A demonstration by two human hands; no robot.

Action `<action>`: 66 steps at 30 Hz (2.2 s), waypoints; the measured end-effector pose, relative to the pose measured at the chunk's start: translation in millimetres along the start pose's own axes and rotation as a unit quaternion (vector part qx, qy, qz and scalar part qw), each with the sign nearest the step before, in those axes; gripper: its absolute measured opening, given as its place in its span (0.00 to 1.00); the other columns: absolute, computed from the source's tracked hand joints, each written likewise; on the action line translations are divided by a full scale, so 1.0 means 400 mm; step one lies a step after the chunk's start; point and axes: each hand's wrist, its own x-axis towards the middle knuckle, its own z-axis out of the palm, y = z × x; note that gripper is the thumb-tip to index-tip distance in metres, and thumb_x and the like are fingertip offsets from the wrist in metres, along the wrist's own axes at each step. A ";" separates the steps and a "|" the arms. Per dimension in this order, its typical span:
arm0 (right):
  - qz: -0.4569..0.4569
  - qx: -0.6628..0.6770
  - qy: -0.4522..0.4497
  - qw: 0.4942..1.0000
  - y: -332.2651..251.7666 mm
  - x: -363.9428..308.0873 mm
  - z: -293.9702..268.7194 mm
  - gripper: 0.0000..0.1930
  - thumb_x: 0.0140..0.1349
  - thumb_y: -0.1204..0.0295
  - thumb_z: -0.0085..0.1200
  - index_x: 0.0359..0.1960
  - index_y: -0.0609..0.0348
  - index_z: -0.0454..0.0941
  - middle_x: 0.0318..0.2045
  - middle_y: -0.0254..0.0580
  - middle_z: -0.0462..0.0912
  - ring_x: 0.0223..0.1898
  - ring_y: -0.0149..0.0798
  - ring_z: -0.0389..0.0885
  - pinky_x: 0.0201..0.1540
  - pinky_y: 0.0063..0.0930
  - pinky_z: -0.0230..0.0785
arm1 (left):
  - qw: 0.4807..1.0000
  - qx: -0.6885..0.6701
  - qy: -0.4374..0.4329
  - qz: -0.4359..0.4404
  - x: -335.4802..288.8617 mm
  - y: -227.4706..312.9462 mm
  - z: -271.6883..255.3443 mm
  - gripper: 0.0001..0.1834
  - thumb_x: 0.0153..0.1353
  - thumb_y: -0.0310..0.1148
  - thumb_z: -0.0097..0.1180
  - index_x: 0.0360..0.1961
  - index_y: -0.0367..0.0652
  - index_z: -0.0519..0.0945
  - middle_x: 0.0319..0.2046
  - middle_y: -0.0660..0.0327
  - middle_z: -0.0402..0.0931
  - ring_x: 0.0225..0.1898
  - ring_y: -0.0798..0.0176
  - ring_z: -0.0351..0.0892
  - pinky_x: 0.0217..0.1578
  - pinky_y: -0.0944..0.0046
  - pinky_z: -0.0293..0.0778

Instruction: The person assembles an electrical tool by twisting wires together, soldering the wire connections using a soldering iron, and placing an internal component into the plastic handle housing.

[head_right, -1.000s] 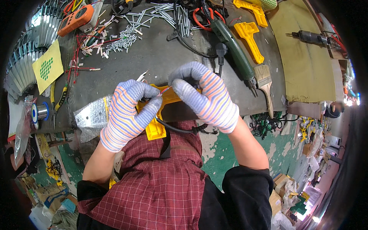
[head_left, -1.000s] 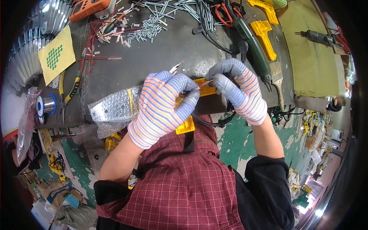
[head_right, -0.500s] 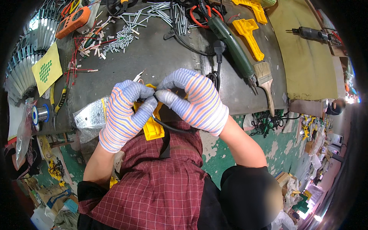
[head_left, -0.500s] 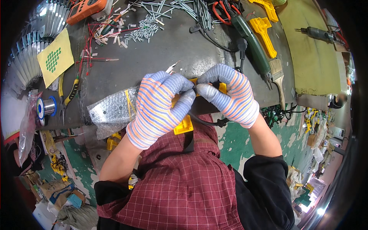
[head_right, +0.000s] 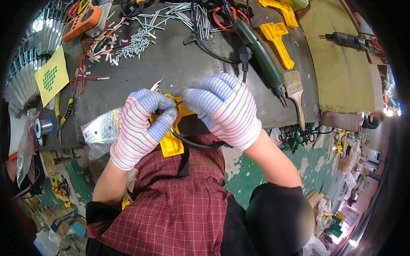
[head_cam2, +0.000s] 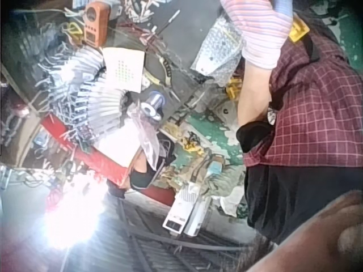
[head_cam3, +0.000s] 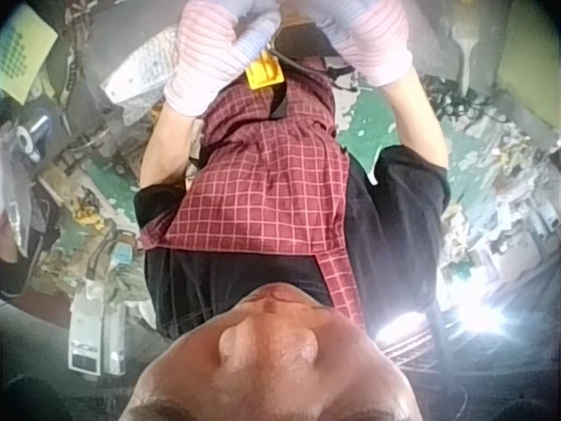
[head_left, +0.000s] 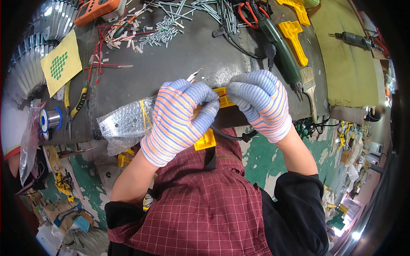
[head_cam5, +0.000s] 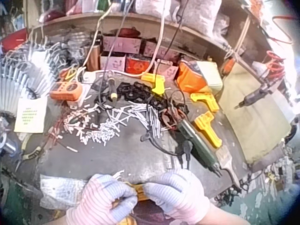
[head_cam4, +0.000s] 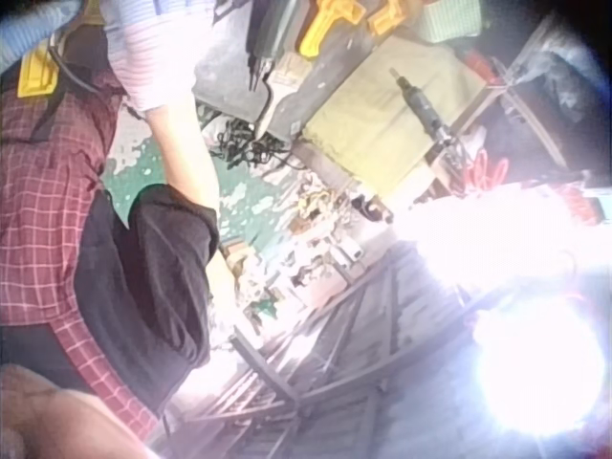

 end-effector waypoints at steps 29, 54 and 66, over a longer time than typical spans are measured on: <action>0.109 0.074 -0.083 0.988 -0.039 -0.022 0.022 0.09 0.53 0.72 0.57 0.35 0.59 0.77 0.26 0.44 0.77 0.26 0.47 0.78 0.28 0.41 0.69 | 0.972 0.140 0.134 0.136 -0.011 0.012 0.061 0.09 0.45 0.31 0.65 0.30 0.47 0.80 0.26 0.62 0.77 0.30 0.55 0.76 0.34 0.54 0.68; 0.210 -0.018 -0.042 0.977 -0.070 -0.192 -0.005 0.13 0.50 0.66 0.64 0.38 0.51 0.82 0.61 0.58 0.71 0.64 0.65 0.64 0.68 0.54 0.51 | 0.971 0.150 0.109 0.149 -0.039 -0.017 0.041 0.15 0.45 0.33 0.68 0.37 0.52 0.81 0.33 0.66 0.78 0.34 0.56 0.75 0.38 0.55 0.68; 0.115 0.081 -0.032 0.990 -0.037 -0.090 0.057 0.13 0.49 0.72 0.61 0.39 0.53 0.80 0.41 0.41 0.83 0.45 0.49 0.80 0.51 0.44 0.67 | 0.945 0.277 0.142 0.103 -0.105 -0.010 -0.101 0.12 0.47 0.33 0.68 0.34 0.53 0.81 0.39 0.65 0.78 0.40 0.58 0.76 0.43 0.57 0.69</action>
